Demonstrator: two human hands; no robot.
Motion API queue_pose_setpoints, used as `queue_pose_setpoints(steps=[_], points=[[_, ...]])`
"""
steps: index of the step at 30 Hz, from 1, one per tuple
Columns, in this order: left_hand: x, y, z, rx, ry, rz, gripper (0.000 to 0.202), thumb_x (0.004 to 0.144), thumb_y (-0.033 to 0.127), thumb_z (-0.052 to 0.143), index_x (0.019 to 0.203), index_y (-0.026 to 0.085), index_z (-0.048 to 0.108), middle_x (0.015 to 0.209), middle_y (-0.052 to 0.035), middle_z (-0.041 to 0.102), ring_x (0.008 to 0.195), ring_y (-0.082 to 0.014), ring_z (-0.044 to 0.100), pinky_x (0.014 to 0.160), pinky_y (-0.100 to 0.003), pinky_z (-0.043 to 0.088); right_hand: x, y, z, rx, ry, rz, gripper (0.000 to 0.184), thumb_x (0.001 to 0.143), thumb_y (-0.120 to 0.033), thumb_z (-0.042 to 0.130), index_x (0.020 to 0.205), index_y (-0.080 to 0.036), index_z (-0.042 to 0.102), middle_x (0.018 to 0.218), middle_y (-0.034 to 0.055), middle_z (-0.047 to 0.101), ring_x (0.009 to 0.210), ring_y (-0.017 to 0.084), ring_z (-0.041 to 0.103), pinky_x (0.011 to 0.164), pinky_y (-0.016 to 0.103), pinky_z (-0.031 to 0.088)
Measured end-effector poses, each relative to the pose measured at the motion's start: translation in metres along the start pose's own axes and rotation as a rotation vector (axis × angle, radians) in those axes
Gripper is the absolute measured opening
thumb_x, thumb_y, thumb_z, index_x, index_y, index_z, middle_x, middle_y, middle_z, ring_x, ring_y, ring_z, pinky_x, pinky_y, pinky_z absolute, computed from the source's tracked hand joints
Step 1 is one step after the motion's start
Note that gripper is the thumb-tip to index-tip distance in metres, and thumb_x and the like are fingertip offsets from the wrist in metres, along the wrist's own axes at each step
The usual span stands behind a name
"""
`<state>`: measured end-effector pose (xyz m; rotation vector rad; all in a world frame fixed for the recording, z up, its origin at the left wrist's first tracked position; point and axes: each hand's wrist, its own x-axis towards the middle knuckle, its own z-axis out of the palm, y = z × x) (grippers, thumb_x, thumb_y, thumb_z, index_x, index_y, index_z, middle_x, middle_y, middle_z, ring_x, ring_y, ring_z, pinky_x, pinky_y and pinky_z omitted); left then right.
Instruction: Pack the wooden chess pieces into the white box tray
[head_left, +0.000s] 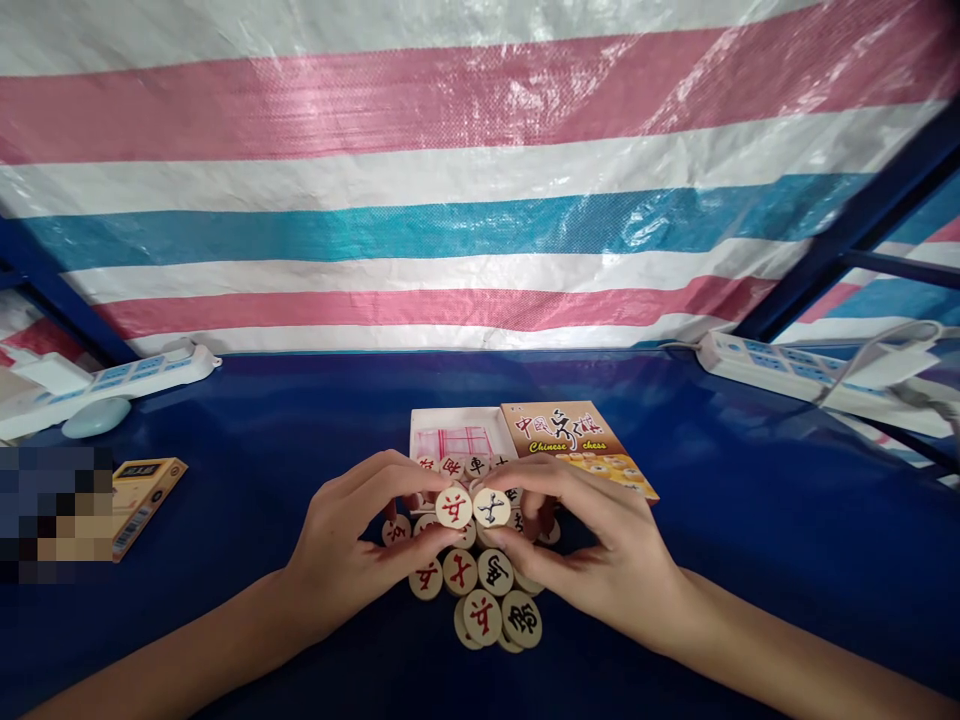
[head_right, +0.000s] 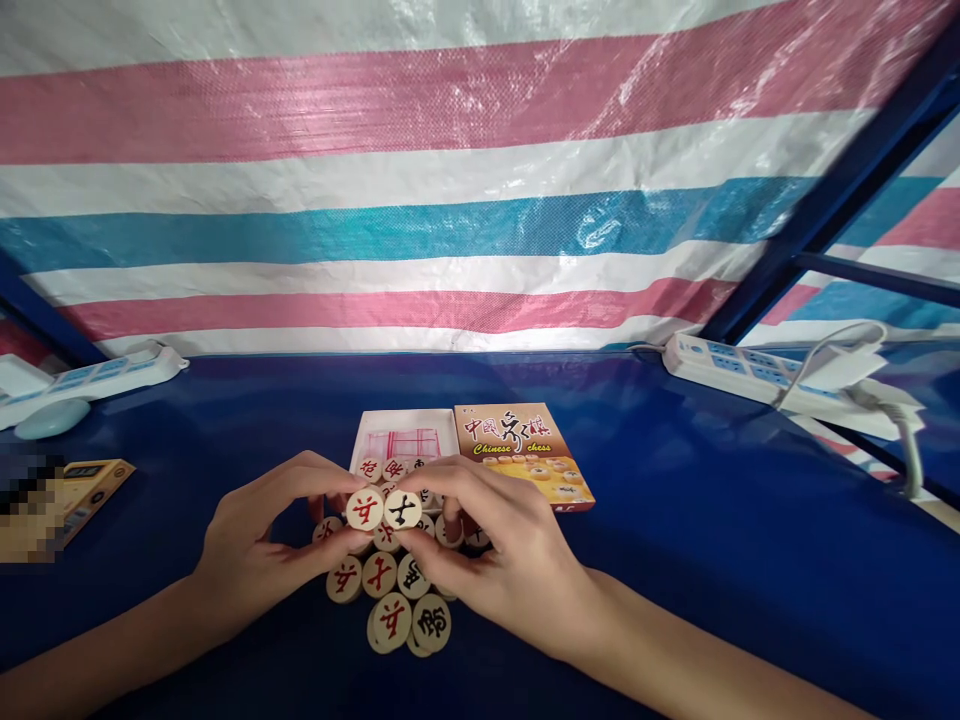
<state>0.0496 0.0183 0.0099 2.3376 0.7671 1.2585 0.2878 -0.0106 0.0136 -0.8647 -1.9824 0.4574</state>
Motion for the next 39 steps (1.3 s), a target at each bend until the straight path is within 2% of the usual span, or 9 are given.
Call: queue_pose_setpoints(steps=[6, 11, 16, 20, 22, 26, 29, 33, 39], points=[[-0.002, 0.002, 0.000, 0.043, 0.005, -0.006, 0.031, 0.081, 0.019, 0.076, 0.109, 0.023, 0.063, 0.086, 0.0008, 0.066, 0.069, -0.0089, 0.059, 0.056, -0.021, 0.050, -0.001, 0.002, -0.001, -0.025, -0.014, -0.016, 0.037, 0.085, -0.020, 0.070, 0.119, -0.026, 0.060, 0.101, 0.0017, 0.067, 0.064, 0.008, 0.057, 0.058, 0.025, 0.051], [0.009, 0.000, -0.003, 0.115, 0.045, -0.112, 0.019, 0.086, 0.021, 0.069, 0.105, 0.025, 0.065, 0.093, 0.0014, 0.066, 0.075, -0.0097, 0.061, 0.062, -0.023, 0.052, 0.008, 0.010, -0.010, -0.110, 0.046, 0.006, 0.030, 0.086, -0.025, 0.069, 0.115, -0.024, 0.062, 0.094, 0.0013, 0.067, 0.061, 0.009, 0.058, 0.056, 0.024, 0.050], [0.029, -0.027, -0.005, 0.168, 0.104, -0.171, 0.015, 0.091, 0.023, 0.063, 0.106, 0.024, 0.065, 0.118, -0.0036, 0.063, 0.112, -0.0190, 0.060, 0.089, -0.035, 0.056, 0.027, 0.021, -0.024, -0.318, 0.090, 0.155, 0.024, 0.091, -0.032, 0.063, 0.113, -0.023, 0.064, 0.082, 0.0009, 0.066, 0.069, 0.014, 0.061, 0.060, 0.027, 0.050], [0.033, -0.041, -0.003, 0.302, 0.010, -0.132, 0.016, 0.090, 0.026, 0.064, 0.106, 0.026, 0.065, 0.128, -0.0026, 0.061, 0.128, -0.0231, 0.052, 0.109, -0.048, 0.043, 0.036, 0.028, -0.027, -0.458, -0.022, 0.149, 0.022, 0.091, -0.031, 0.061, 0.111, -0.024, 0.064, 0.098, 0.0047, 0.070, 0.094, 0.022, 0.063, 0.073, 0.034, 0.053], [0.031, -0.043, -0.003, 0.342, -0.029, -0.113, 0.017, 0.090, 0.027, 0.064, 0.108, 0.026, 0.065, 0.131, -0.0028, 0.059, 0.131, -0.0243, 0.049, 0.108, -0.050, 0.043, 0.036, 0.031, -0.025, -0.488, -0.063, 0.112, 0.023, 0.090, -0.029, 0.060, 0.112, -0.023, 0.065, 0.101, 0.0059, 0.071, 0.104, 0.024, 0.061, 0.080, 0.038, 0.053], [0.029, -0.043, -0.003, 0.383, -0.068, -0.146, 0.018, 0.091, 0.030, 0.063, 0.108, 0.026, 0.065, 0.132, -0.0035, 0.059, 0.132, -0.0266, 0.048, 0.106, -0.052, 0.045, 0.034, 0.036, -0.020, -0.556, -0.075, 0.021, 0.027, 0.090, -0.025, 0.060, 0.115, -0.020, 0.065, 0.096, 0.0084, 0.073, 0.106, 0.027, 0.060, 0.083, 0.043, 0.052], [0.027, -0.041, -0.004, 0.388, -0.097, -0.162, 0.019, 0.093, 0.028, 0.058, 0.112, 0.027, 0.064, 0.135, -0.0028, 0.057, 0.135, -0.0258, 0.045, 0.108, -0.050, 0.043, 0.031, 0.038, -0.017, -0.595, -0.092, -0.023, 0.028, 0.091, -0.023, 0.059, 0.118, -0.020, 0.064, 0.106, 0.0090, 0.072, 0.110, 0.029, 0.058, 0.085, 0.044, 0.051], [0.025, -0.035, -0.004, 0.397, -0.152, -0.095, 0.022, 0.096, 0.024, 0.053, 0.115, 0.028, 0.063, 0.138, -0.0021, 0.055, 0.138, -0.0243, 0.042, 0.110, -0.049, 0.041, 0.030, 0.037, -0.015, -0.543, -0.159, -0.036, 0.023, 0.095, -0.023, 0.054, 0.115, -0.021, 0.065, 0.110, 0.0064, 0.070, 0.114, 0.027, 0.056, 0.090, 0.043, 0.049], [0.023, -0.031, -0.003, 0.397, -0.193, -0.011, 0.023, 0.096, 0.019, 0.050, 0.108, 0.027, 0.069, 0.116, -0.0015, 0.068, 0.124, -0.0239, 0.054, 0.102, -0.046, 0.045, 0.029, 0.036, -0.016, -0.476, -0.179, -0.032, 0.023, 0.095, -0.017, 0.049, 0.112, -0.020, 0.066, 0.108, 0.0062, 0.071, 0.114, 0.026, 0.058, 0.097, 0.046, 0.047]])
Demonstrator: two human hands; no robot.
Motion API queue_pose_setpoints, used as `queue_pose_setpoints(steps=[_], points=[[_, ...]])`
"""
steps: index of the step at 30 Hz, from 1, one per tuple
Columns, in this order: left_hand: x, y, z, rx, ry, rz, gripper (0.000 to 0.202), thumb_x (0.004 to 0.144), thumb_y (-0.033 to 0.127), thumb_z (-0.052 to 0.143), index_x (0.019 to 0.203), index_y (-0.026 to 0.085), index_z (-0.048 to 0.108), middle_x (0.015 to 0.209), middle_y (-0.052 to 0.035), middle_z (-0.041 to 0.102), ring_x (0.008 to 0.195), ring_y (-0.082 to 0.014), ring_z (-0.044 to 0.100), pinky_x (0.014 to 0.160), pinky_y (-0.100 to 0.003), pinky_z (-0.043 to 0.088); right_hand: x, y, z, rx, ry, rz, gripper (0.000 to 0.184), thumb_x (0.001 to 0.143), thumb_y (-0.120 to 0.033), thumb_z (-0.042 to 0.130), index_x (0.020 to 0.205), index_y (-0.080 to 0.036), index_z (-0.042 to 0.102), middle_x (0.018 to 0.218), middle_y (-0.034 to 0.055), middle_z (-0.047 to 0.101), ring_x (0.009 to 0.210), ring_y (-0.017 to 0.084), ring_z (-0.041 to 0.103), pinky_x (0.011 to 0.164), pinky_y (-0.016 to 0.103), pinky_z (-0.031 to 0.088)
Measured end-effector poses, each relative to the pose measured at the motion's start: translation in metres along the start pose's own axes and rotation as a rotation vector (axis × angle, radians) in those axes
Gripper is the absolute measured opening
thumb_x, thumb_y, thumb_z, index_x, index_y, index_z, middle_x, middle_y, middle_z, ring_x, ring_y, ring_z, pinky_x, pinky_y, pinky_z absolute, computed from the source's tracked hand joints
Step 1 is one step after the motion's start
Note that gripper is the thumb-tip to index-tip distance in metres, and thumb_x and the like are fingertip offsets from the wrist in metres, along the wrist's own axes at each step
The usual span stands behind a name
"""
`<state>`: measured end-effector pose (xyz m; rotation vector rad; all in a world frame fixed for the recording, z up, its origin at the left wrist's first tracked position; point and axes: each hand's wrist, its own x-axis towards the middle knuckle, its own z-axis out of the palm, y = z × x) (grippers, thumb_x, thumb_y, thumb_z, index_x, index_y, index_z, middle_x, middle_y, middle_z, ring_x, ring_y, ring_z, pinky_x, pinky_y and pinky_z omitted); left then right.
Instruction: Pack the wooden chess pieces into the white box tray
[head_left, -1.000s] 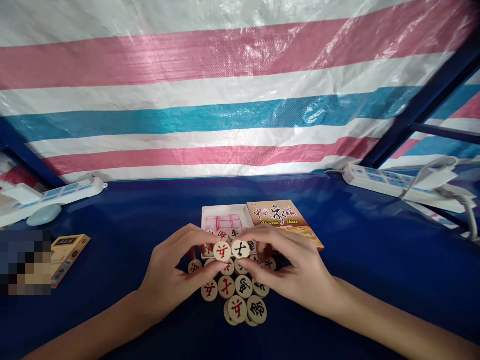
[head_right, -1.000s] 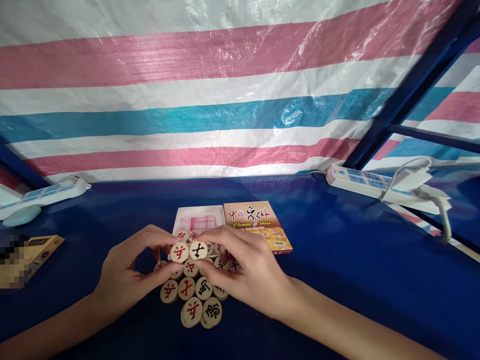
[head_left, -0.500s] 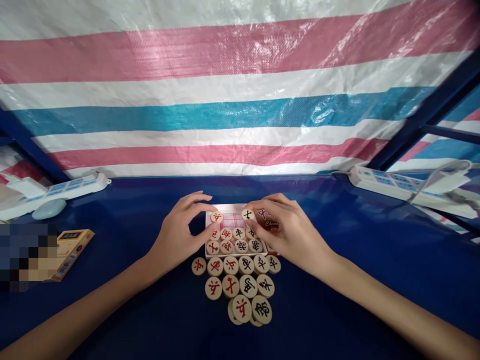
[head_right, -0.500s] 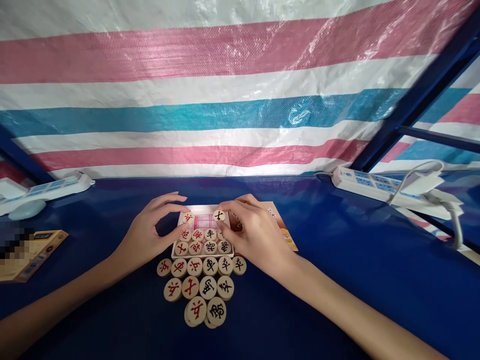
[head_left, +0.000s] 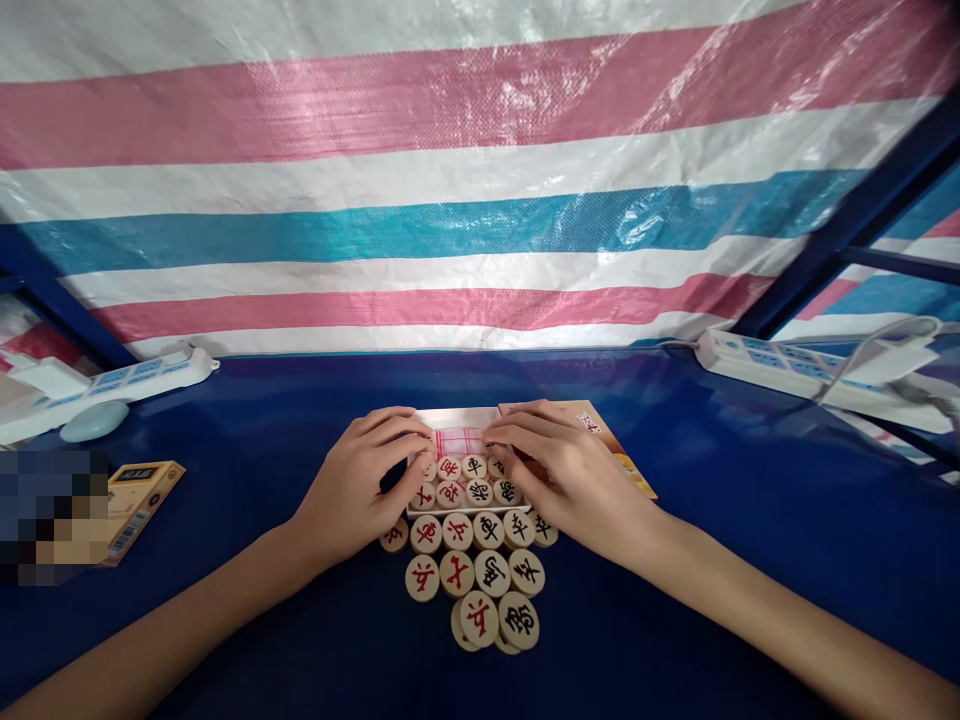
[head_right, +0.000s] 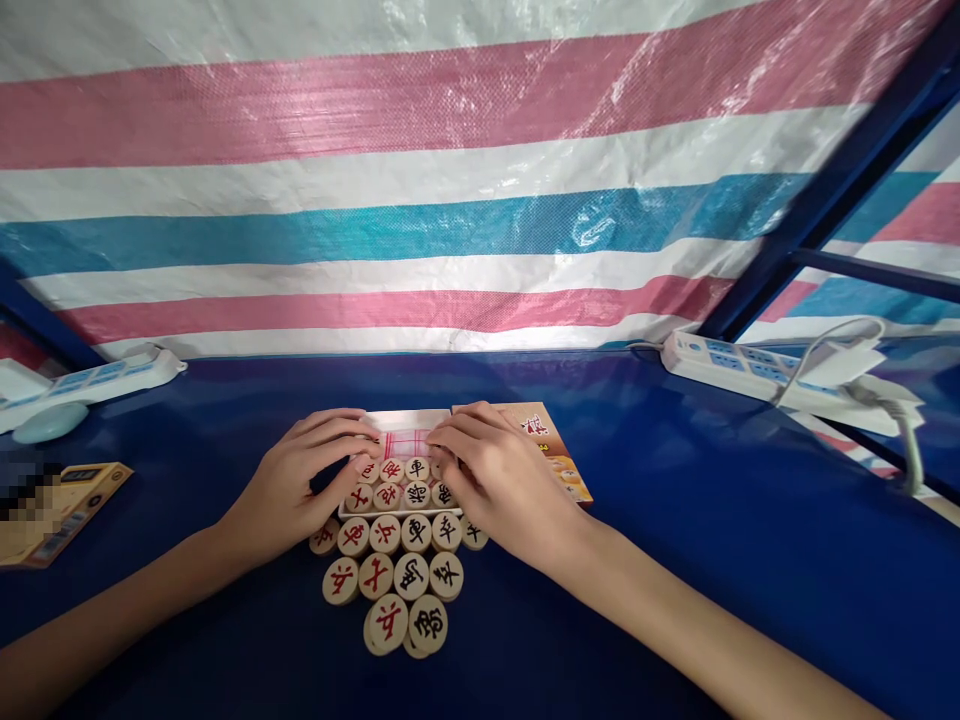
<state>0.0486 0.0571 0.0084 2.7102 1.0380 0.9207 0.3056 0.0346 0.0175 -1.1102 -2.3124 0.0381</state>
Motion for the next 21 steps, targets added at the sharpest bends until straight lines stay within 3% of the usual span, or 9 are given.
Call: queue_pose_setpoints(steps=[3, 8, 12, 16, 21], points=[[-0.001, -0.002, 0.000, -0.002, 0.030, -0.002, 0.024, 0.096, 0.019, 0.050, 0.107, 0.026, 0.069, 0.112, -0.0022, 0.069, 0.117, -0.0228, 0.058, 0.099, -0.044, 0.048, -0.001, 0.000, -0.001, 0.011, 0.002, 0.015, 0.031, 0.094, -0.013, 0.046, 0.118, -0.021, 0.063, 0.115, 0.0060, 0.069, 0.117, 0.026, 0.057, 0.100, 0.047, 0.046], [-0.002, -0.004, -0.001, 0.011, -0.001, -0.005, 0.031, 0.097, 0.019, 0.048, 0.123, 0.028, 0.063, 0.125, -0.0027, 0.065, 0.125, -0.0235, 0.054, 0.102, -0.046, 0.046, -0.002, -0.004, -0.005, 0.023, -0.032, 0.003, 0.034, 0.093, -0.012, 0.043, 0.121, -0.021, 0.061, 0.117, 0.0051, 0.068, 0.120, 0.025, 0.055, 0.103, 0.046, 0.043], [-0.003, -0.004, -0.001, 0.009, -0.020, -0.008, 0.028, 0.097, 0.019, 0.047, 0.116, 0.027, 0.066, 0.120, -0.0024, 0.067, 0.123, -0.0237, 0.054, 0.100, -0.046, 0.046, -0.004, -0.005, -0.005, 0.006, -0.035, -0.002, 0.033, 0.095, -0.014, 0.042, 0.122, -0.020, 0.061, 0.117, 0.0056, 0.067, 0.121, 0.025, 0.055, 0.102, 0.045, 0.043], [-0.005, -0.004, -0.003, -0.005, 0.000, -0.020, 0.030, 0.096, 0.018, 0.047, 0.120, 0.027, 0.063, 0.124, -0.0026, 0.064, 0.122, -0.0222, 0.054, 0.102, -0.044, 0.046, -0.005, -0.004, -0.006, -0.017, -0.023, 0.001, 0.032, 0.095, -0.015, 0.042, 0.122, -0.019, 0.061, 0.117, 0.0063, 0.068, 0.117, 0.025, 0.057, 0.100, 0.044, 0.044], [-0.009, 0.006, -0.014, 0.010, 0.086, 0.003, 0.028, 0.094, 0.014, 0.050, 0.116, 0.026, 0.064, 0.121, -0.0023, 0.064, 0.120, -0.0215, 0.055, 0.102, -0.040, 0.045, -0.009, -0.012, -0.017, -0.040, 0.067, 0.000, 0.031, 0.094, -0.016, 0.047, 0.122, -0.020, 0.060, 0.115, 0.0063, 0.068, 0.115, 0.025, 0.056, 0.099, 0.045, 0.044]])
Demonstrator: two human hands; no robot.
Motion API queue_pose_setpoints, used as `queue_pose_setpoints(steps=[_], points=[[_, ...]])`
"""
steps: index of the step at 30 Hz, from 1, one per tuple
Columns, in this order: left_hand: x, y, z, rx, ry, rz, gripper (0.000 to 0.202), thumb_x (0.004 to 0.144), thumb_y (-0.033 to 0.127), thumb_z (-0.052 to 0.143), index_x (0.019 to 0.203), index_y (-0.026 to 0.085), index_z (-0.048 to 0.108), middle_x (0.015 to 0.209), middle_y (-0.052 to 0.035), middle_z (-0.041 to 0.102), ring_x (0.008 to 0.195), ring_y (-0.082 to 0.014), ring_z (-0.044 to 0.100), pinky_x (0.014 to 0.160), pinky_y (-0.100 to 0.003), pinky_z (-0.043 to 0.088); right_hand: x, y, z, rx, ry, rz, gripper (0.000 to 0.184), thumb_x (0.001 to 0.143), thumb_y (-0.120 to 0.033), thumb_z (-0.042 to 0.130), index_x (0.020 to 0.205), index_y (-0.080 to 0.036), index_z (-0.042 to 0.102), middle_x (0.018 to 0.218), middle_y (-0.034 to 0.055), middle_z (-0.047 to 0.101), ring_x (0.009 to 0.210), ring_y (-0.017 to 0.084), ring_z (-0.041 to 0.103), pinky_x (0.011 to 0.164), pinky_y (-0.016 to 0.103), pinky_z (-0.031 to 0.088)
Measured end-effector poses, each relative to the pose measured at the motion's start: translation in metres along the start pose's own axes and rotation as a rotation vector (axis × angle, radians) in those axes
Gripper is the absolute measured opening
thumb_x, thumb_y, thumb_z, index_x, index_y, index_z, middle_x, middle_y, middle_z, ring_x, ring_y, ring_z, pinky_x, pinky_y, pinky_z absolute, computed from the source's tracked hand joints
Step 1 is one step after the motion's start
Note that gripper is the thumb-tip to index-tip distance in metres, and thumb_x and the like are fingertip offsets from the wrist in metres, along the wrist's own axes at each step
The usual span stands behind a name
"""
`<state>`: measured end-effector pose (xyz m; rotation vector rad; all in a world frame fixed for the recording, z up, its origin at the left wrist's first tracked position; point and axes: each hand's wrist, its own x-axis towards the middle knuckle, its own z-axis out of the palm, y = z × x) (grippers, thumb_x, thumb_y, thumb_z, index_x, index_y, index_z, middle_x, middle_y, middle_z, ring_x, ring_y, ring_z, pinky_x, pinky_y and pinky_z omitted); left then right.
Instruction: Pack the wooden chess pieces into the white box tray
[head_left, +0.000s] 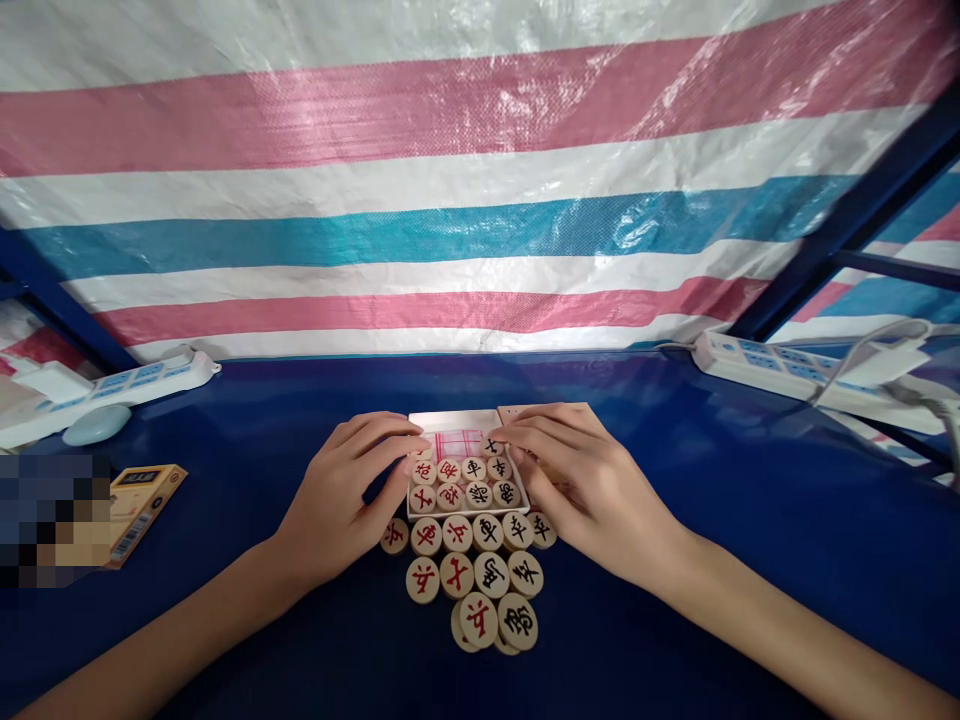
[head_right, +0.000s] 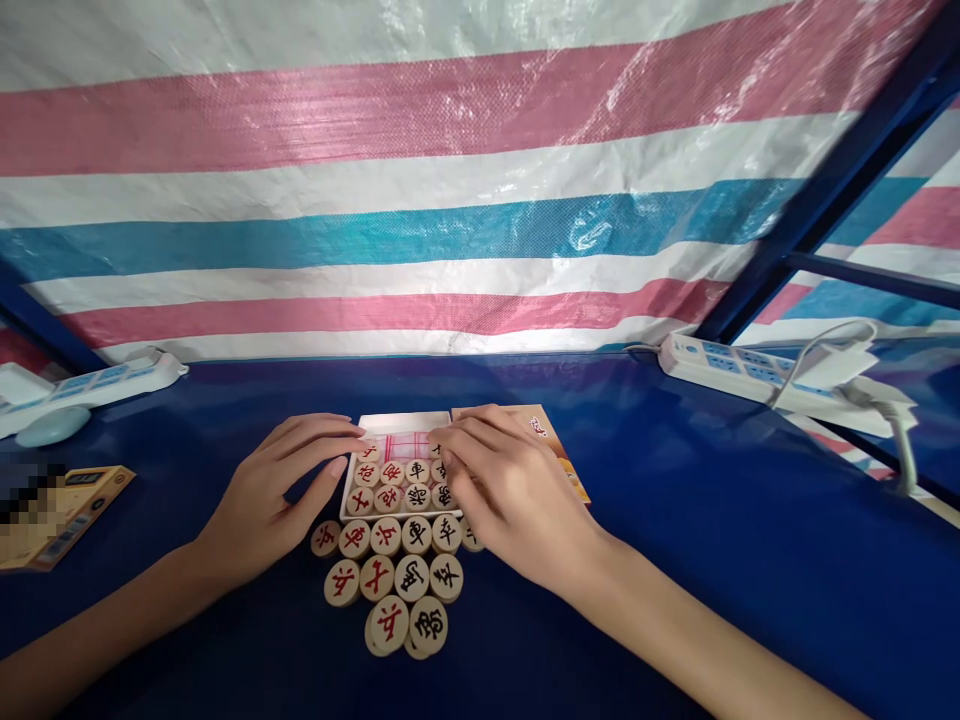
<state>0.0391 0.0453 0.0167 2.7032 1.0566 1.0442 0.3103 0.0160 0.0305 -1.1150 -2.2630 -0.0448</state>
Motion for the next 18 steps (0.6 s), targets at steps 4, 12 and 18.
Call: queue_pose_setpoints(steps=[4, 12, 18], points=[[-0.019, 0.018, -0.021, 0.018, 0.143, 0.032, 0.029, 0.091, 0.009, 0.054, 0.111, 0.025, 0.066, 0.109, -0.0019, 0.066, 0.108, -0.0184, 0.059, 0.094, -0.033, 0.047, -0.027, -0.014, -0.013, -0.029, 0.106, -0.026, 0.032, 0.091, -0.015, 0.054, 0.121, -0.021, 0.061, 0.108, 0.0065, 0.068, 0.101, 0.024, 0.059, 0.090, 0.043, 0.046], [-0.074, 0.012, -0.032, 0.123, -0.146, -0.062, 0.030, 0.095, 0.020, 0.057, 0.125, 0.025, 0.059, 0.103, -0.0018, 0.064, 0.089, -0.0141, 0.062, 0.079, -0.026, 0.051, -0.087, -0.013, -0.012, -0.137, -0.069, -0.038, 0.029, 0.095, -0.020, 0.052, 0.122, -0.017, 0.059, 0.102, 0.0062, 0.070, 0.089, 0.019, 0.067, 0.077, 0.032, 0.056], [-0.071, 0.011, -0.022, 0.173, -0.214, 0.000, 0.036, 0.096, 0.017, 0.053, 0.129, 0.029, 0.055, 0.100, -0.0026, 0.063, 0.087, -0.0183, 0.060, 0.081, -0.034, 0.050, -0.082, -0.011, -0.009, -0.110, -0.196, 0.037, 0.036, 0.096, -0.023, 0.050, 0.132, -0.021, 0.053, 0.108, 0.0073, 0.067, 0.090, 0.019, 0.068, 0.071, 0.030, 0.057]])
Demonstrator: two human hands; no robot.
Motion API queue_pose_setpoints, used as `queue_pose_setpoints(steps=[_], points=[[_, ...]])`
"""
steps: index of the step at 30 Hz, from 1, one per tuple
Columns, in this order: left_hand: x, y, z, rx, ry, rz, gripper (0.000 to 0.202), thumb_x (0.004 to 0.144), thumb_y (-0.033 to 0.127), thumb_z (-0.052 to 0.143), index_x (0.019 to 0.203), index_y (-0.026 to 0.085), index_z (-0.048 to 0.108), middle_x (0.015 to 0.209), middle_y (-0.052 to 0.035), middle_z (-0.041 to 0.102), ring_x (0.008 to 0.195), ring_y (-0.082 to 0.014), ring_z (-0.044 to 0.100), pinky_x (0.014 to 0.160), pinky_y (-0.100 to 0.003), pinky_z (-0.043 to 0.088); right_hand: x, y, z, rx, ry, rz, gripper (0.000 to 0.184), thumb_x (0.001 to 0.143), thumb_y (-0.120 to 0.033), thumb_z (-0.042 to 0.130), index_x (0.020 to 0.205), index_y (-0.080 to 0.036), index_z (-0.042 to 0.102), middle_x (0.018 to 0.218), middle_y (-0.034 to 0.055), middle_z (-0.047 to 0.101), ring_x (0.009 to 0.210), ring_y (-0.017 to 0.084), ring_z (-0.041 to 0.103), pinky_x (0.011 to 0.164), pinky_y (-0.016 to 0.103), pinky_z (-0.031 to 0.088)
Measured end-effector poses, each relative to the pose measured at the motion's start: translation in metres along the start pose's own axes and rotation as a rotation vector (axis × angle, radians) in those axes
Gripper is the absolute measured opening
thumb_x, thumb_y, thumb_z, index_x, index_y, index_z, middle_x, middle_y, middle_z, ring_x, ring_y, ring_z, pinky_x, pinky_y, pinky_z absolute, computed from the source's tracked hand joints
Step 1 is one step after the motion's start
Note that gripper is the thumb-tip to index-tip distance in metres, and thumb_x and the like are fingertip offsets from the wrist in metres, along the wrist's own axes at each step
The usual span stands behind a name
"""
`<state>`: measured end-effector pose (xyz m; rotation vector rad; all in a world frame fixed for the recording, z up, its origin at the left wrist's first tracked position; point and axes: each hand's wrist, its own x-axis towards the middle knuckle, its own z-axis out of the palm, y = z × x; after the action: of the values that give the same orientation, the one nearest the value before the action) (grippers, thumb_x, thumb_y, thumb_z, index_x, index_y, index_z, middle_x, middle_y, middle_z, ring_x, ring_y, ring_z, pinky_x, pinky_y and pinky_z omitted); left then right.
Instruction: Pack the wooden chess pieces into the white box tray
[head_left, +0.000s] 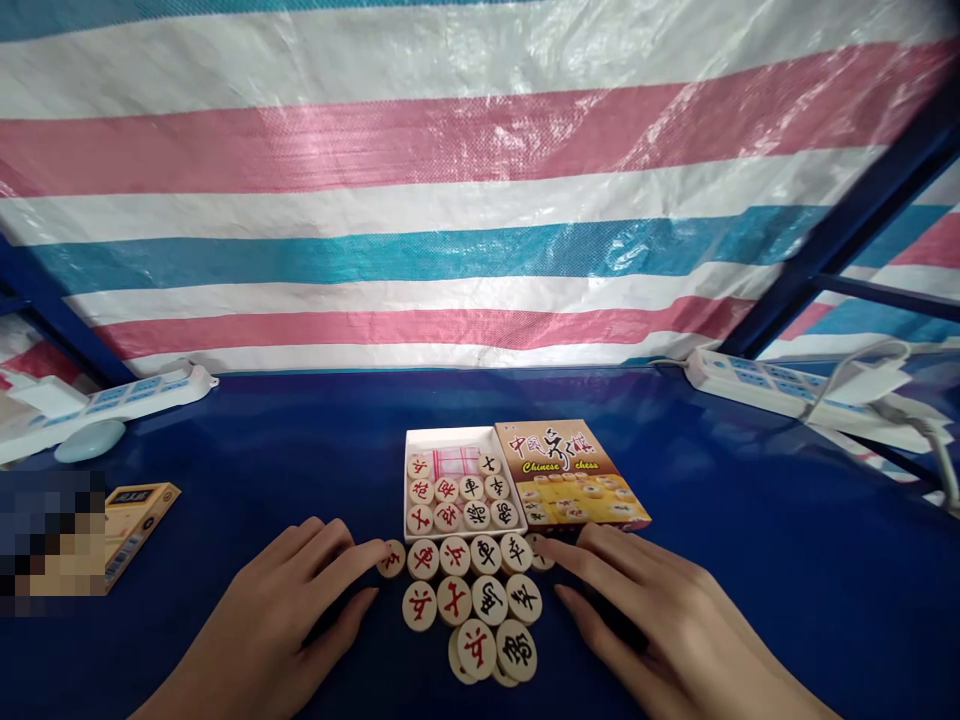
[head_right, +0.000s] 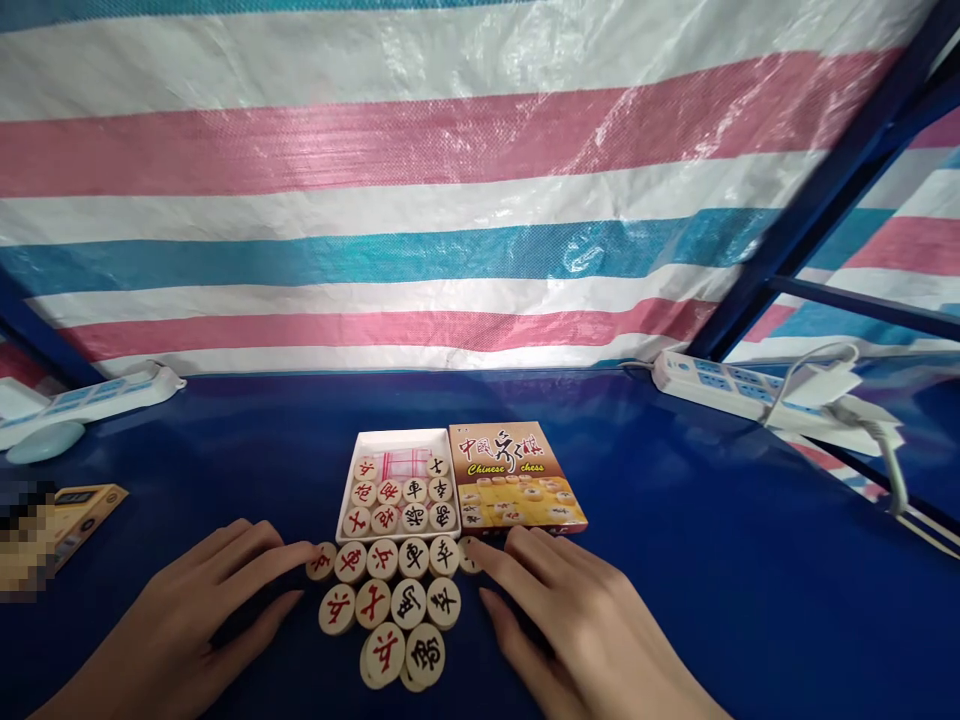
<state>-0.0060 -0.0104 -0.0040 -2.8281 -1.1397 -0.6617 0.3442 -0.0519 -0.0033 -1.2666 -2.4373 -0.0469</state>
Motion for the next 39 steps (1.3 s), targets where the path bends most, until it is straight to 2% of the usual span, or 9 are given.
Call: queue_pose_setpoints(steps=[5, 7, 11, 14, 17, 22, 28, 33, 39], points=[[-0.003, 0.002, -0.007, -0.127, -0.077, 0.025, 0.017, 0.094, 0.016, 0.054, 0.107, 0.024, 0.059, 0.092, -0.0011, 0.064, 0.084, -0.0156, 0.061, 0.073, -0.026, 0.050, -0.004, -0.003, -0.006, 0.086, -0.049, 0.016, 0.012, 0.092, -0.021, 0.056, 0.103, -0.022, 0.061, 0.087, 0.0036, 0.066, 0.072, 0.015, 0.065, 0.058, 0.026, 0.052], [-0.006, 0.000, -0.010, -0.112, -0.066, 0.031, 0.019, 0.092, 0.022, 0.058, 0.111, 0.024, 0.058, 0.094, -0.0018, 0.065, 0.087, -0.0172, 0.063, 0.077, -0.027, 0.053, -0.008, -0.003, -0.004, 0.068, -0.016, 0.041, 0.016, 0.090, -0.026, 0.060, 0.106, -0.022, 0.060, 0.091, 0.0044, 0.068, 0.075, 0.016, 0.067, 0.061, 0.026, 0.056], [-0.008, -0.004, -0.009, -0.048, -0.046, 0.010, 0.039, 0.087, 0.031, 0.065, 0.123, 0.023, 0.053, 0.099, -0.0031, 0.066, 0.091, -0.0189, 0.066, 0.079, -0.026, 0.056, -0.014, 0.000, 0.001, -0.032, 0.083, 0.069, 0.045, 0.086, -0.040, 0.066, 0.125, -0.022, 0.056, 0.108, 0.0079, 0.070, 0.089, 0.022, 0.072, 0.072, 0.029, 0.062], [-0.008, -0.006, -0.010, -0.116, -0.096, -0.009, 0.028, 0.089, 0.024, 0.062, 0.116, 0.024, 0.054, 0.096, -0.0010, 0.065, 0.084, -0.0134, 0.066, 0.070, -0.018, 0.055, -0.018, 0.002, 0.001, -0.021, 0.024, 0.044, 0.036, 0.087, -0.037, 0.064, 0.120, -0.023, 0.059, 0.105, 0.0066, 0.070, 0.089, 0.021, 0.072, 0.072, 0.026, 0.063], [-0.005, -0.004, -0.017, -0.216, -0.041, -0.044, 0.025, 0.090, 0.027, 0.063, 0.113, 0.024, 0.054, 0.093, 0.0006, 0.065, 0.077, -0.0104, 0.065, 0.068, -0.014, 0.054, -0.017, 0.003, -0.007, 0.033, -0.025, 0.038, 0.029, 0.089, -0.033, 0.063, 0.116, -0.024, 0.059, 0.104, 0.0062, 0.070, 0.088, 0.018, 0.072, 0.072, 0.023, 0.061], [0.029, 0.010, -0.026, -0.333, 0.122, -0.075, 0.025, 0.088, 0.019, 0.066, 0.110, 0.026, 0.057, 0.093, 0.0028, 0.066, 0.073, -0.0077, 0.063, 0.067, -0.014, 0.052, 0.017, -0.001, -0.025, 0.111, 0.123, 0.024, 0.035, 0.088, -0.032, 0.066, 0.120, -0.024, 0.054, 0.108, 0.0055, 0.068, 0.093, 0.019, 0.070, 0.078, 0.026, 0.060], [0.083, 0.023, -0.001, -0.423, 0.269, -0.040, 0.026, 0.087, 0.020, 0.068, 0.111, 0.026, 0.062, 0.098, 0.0022, 0.067, 0.078, -0.0087, 0.063, 0.075, -0.019, 0.053, 0.083, -0.010, -0.015, 0.276, 0.247, -0.131, 0.028, 0.088, -0.028, 0.066, 0.115, -0.023, 0.057, 0.094, 0.0021, 0.064, 0.081, 0.015, 0.063, 0.070, 0.030, 0.053], [0.082, 0.022, 0.016, -0.388, 0.377, -0.028, 0.023, 0.086, 0.020, 0.069, 0.109, 0.024, 0.066, 0.095, 0.0008, 0.068, 0.072, -0.0088, 0.063, 0.070, -0.020, 0.053, 0.081, -0.004, 0.009, 0.285, 0.239, -0.138, 0.037, 0.091, -0.028, 0.066, 0.126, -0.022, 0.056, 0.101, 0.0033, 0.065, 0.087, 0.014, 0.064, 0.076, 0.029, 0.054], [0.068, 0.029, 0.010, -0.370, 0.347, 0.126, 0.035, 0.086, 0.016, 0.070, 0.120, 0.022, 0.065, 0.103, -0.0014, 0.072, 0.091, -0.0127, 0.065, 0.082, -0.023, 0.056, 0.069, -0.007, 0.010, 0.215, 0.269, -0.218, 0.041, 0.092, -0.025, 0.064, 0.132, -0.020, 0.055, 0.113, 0.0060, 0.068, 0.102, 0.017, 0.066, 0.087, 0.031, 0.056]])
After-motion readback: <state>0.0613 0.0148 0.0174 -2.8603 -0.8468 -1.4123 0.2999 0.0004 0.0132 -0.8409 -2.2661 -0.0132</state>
